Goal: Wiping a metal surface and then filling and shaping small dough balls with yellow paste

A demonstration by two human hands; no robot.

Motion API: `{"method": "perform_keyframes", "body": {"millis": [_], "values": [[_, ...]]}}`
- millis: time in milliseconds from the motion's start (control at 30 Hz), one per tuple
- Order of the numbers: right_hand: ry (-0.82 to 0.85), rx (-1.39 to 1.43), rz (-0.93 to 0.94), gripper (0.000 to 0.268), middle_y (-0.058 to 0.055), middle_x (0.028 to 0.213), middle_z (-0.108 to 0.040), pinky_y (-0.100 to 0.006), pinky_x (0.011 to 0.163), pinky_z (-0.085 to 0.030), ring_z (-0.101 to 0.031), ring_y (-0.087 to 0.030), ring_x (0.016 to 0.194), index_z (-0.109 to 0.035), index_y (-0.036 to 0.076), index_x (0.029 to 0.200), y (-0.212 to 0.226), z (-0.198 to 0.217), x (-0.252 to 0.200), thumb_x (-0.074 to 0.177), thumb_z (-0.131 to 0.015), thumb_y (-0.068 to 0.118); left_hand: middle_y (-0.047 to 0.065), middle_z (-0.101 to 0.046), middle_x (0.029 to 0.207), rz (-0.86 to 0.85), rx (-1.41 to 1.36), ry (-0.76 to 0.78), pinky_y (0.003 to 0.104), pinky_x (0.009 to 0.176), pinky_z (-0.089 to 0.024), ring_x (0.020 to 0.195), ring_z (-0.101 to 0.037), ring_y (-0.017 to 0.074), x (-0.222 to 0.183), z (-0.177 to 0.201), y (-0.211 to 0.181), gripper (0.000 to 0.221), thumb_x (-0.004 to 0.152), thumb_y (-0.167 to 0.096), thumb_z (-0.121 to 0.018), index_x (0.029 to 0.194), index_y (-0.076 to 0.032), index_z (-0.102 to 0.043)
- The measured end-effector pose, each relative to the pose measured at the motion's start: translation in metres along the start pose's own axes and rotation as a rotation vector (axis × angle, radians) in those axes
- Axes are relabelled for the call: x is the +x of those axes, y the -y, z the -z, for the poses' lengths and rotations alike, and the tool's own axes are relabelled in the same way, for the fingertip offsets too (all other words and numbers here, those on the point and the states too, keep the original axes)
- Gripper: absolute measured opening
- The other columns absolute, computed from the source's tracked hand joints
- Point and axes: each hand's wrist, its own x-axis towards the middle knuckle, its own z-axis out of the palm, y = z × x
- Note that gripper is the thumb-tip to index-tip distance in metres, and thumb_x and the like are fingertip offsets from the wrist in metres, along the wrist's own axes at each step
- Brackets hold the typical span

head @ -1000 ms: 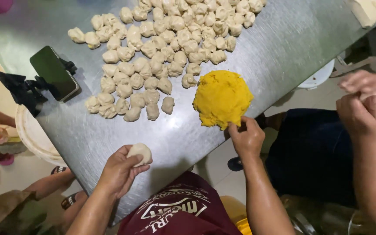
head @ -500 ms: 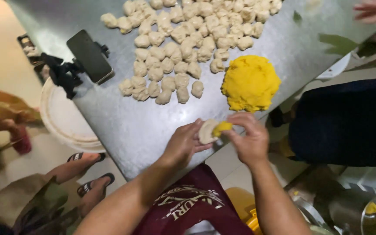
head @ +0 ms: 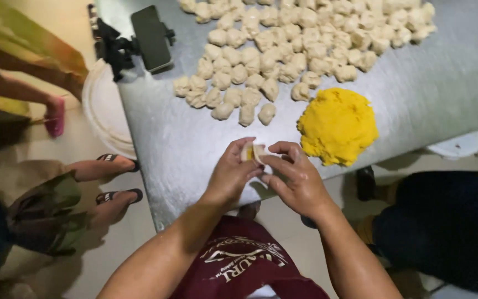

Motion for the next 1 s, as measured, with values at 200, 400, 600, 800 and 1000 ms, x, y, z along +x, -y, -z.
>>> {"method": "perform_keyframes", "body": {"millis": [200,400,600,800,1000], "values": [[-0.16,0.009,-0.071,0.026,-0.009,0.099,-0.07,-0.035,0.078,-0.058,-0.071,-0.026,0.084,-0.083,0.015,0.113,-0.019,-0.016,-0.005,0.087,-0.082,0.015,0.035,-0.057,0.138,-0.104,0.136,0.428,0.046,0.099,-0.057,0.117,-0.066,0.0395,0.008,0.029,0.009,0.08,0.09,0.006,-0.065,0.161,0.0,-0.029],[-0.103,-0.042,-0.263,0.011,-0.006,0.088,-0.074,-0.037,0.073,-0.057,-0.073,-0.026,0.08,-0.085,0.017,0.091,-0.058,-0.047,-0.014,0.083,-0.082,0.009,0.0,-0.068,0.094,-0.288,0.596,0.078,0.026,0.075,-0.057,0.077,-0.062,0.0093,0.031,0.034,0.024,0.023,0.084,-0.025,-0.085,0.106,-0.018,-0.083],[-0.192,-0.228,-0.162,0.04,-0.007,0.09,-0.076,-0.04,0.075,-0.058,-0.073,-0.029,0.083,-0.077,0.011,0.124,-0.048,-0.047,-0.01,0.084,-0.084,0.013,-0.005,-0.068,0.09,-0.733,0.982,0.06,0.027,0.071,-0.06,0.081,-0.071,0.0162,0.049,0.028,0.06,0.01,0.084,-0.025,-0.075,0.092,-0.022,-0.078],[0.064,-0.471,-0.07,0.055,-0.011,0.082,-0.074,-0.048,0.072,-0.058,-0.072,-0.034,0.076,-0.071,0.016,0.135,-0.057,-0.025,0.012,0.08,-0.077,0.012,0.038,-0.054,0.14,-1.017,1.331,0.239,0.049,0.115,-0.043,0.132,-0.055,0.049,-0.016,0.011,0.056,0.077,0.078,-0.011,-0.073,0.144,0.015,-0.044],[-0.114,-0.73,0.205,0.041,-0.002,0.122,-0.066,-0.051,0.097,-0.046,-0.06,-0.034,0.116,-0.068,0.026,0.134,-0.083,-0.064,0.056,0.097,-0.064,0.044,0.027,-0.057,0.11,-1.089,1.613,0.144,0.061,0.113,-0.041,0.121,-0.057,0.0513,-0.02,0.004,0.071,0.073,0.07,-0.043,-0.084,0.118,0.008,-0.063]]}}
